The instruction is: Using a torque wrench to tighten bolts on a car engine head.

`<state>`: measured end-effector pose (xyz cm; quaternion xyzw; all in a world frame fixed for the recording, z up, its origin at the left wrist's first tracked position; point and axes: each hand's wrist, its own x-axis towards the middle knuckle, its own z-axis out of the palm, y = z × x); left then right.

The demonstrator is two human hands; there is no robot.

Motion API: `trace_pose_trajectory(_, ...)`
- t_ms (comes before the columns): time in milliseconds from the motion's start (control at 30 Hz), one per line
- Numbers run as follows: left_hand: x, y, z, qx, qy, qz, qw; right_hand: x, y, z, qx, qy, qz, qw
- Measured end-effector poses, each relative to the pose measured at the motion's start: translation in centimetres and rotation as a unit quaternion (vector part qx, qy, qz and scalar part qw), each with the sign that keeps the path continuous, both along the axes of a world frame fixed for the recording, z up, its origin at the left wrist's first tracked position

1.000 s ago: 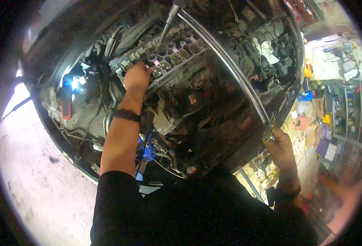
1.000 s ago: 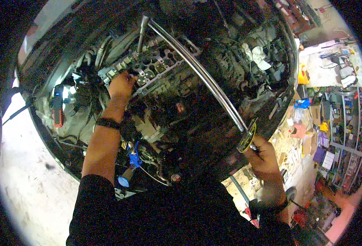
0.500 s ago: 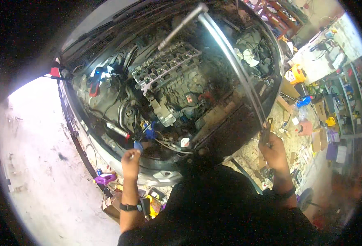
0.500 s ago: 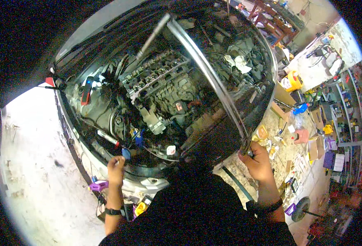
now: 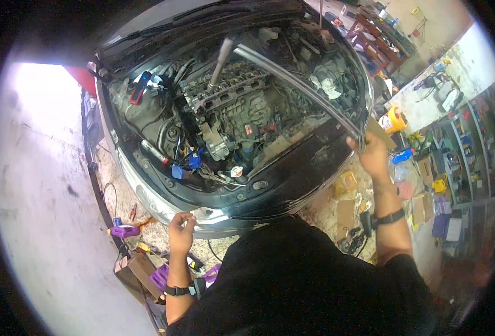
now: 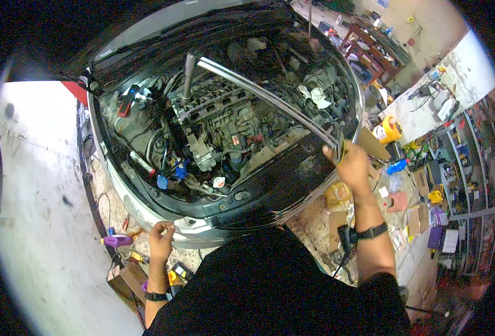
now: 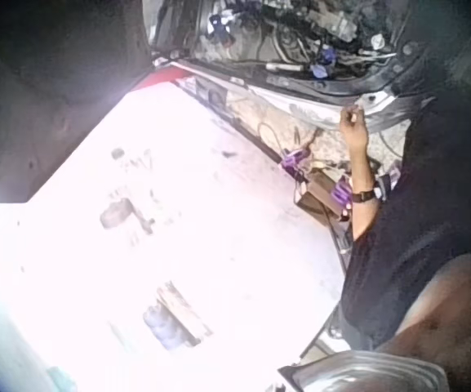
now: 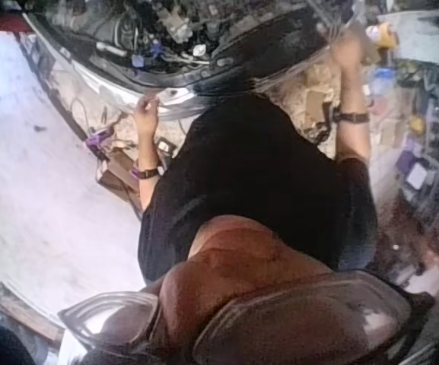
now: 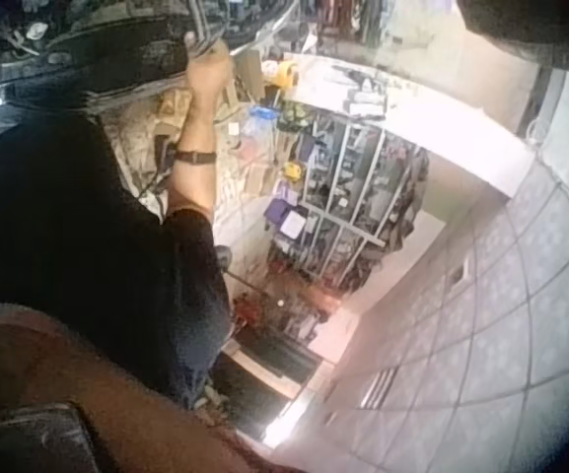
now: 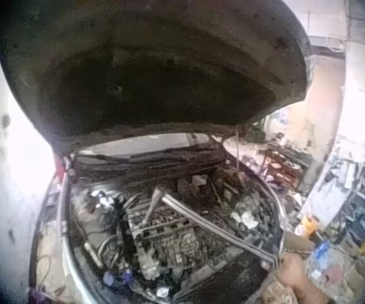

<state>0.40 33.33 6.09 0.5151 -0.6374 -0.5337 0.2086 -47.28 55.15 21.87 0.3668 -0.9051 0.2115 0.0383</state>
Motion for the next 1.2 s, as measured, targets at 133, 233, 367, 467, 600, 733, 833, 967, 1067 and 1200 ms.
trace_pose_trajectory(133,0.9,2.7,0.7,0.035,-0.023,0.066,0.997,-7.8,-6.2,2.5,0.056,0.035,0.061,0.996)
trace_pose_trajectory(233,1.0,4.8,-0.3,0.050,-0.048,0.115,0.991,-14.8,-11.9,2.0,0.088,0.030,0.099,0.991)
trace_pose_trajectory(367,-0.8,9.4,0.4,0.053,-0.059,0.203,0.976,-22.7,-20.7,0.1,0.076,0.085,0.147,0.983)
trace_pose_trajectory(467,0.4,14.6,-1.5,0.023,-0.147,0.235,0.961,-27.6,-27.6,-2.0,0.107,0.089,0.185,0.973)
trace_pose_trajectory(600,-2.1,21.0,1.3,0.107,-0.206,0.322,0.918,-32.9,-35.1,-5.5,0.187,0.119,0.198,0.955)
trace_pose_trajectory(733,5.1,31.2,-2.7,0.169,-0.309,0.396,0.848,-36.0,-40.7,-10.0,0.173,0.114,0.252,0.945)
trace_pose_trajectory(833,4.3,34.1,-2.8,0.169,-0.349,0.392,0.834,-37.8,-43.3,-12.1,0.194,0.130,0.274,0.933)
trace_pose_trajectory(967,1.0,34.6,-0.6,0.199,-0.336,0.453,0.801,-38.7,-46.1,-14.1,0.212,0.131,0.295,0.922)
trace_pose_trajectory(1067,0.8,33.7,0.1,0.194,-0.353,0.445,0.800,-38.7,-47.5,-14.4,0.208,0.119,0.322,0.916)
trace_pose_trajectory(1200,-5.4,27.4,4.1,0.215,-0.391,0.418,0.791,-38.9,-48.8,-14.9,0.229,0.122,0.334,0.906)
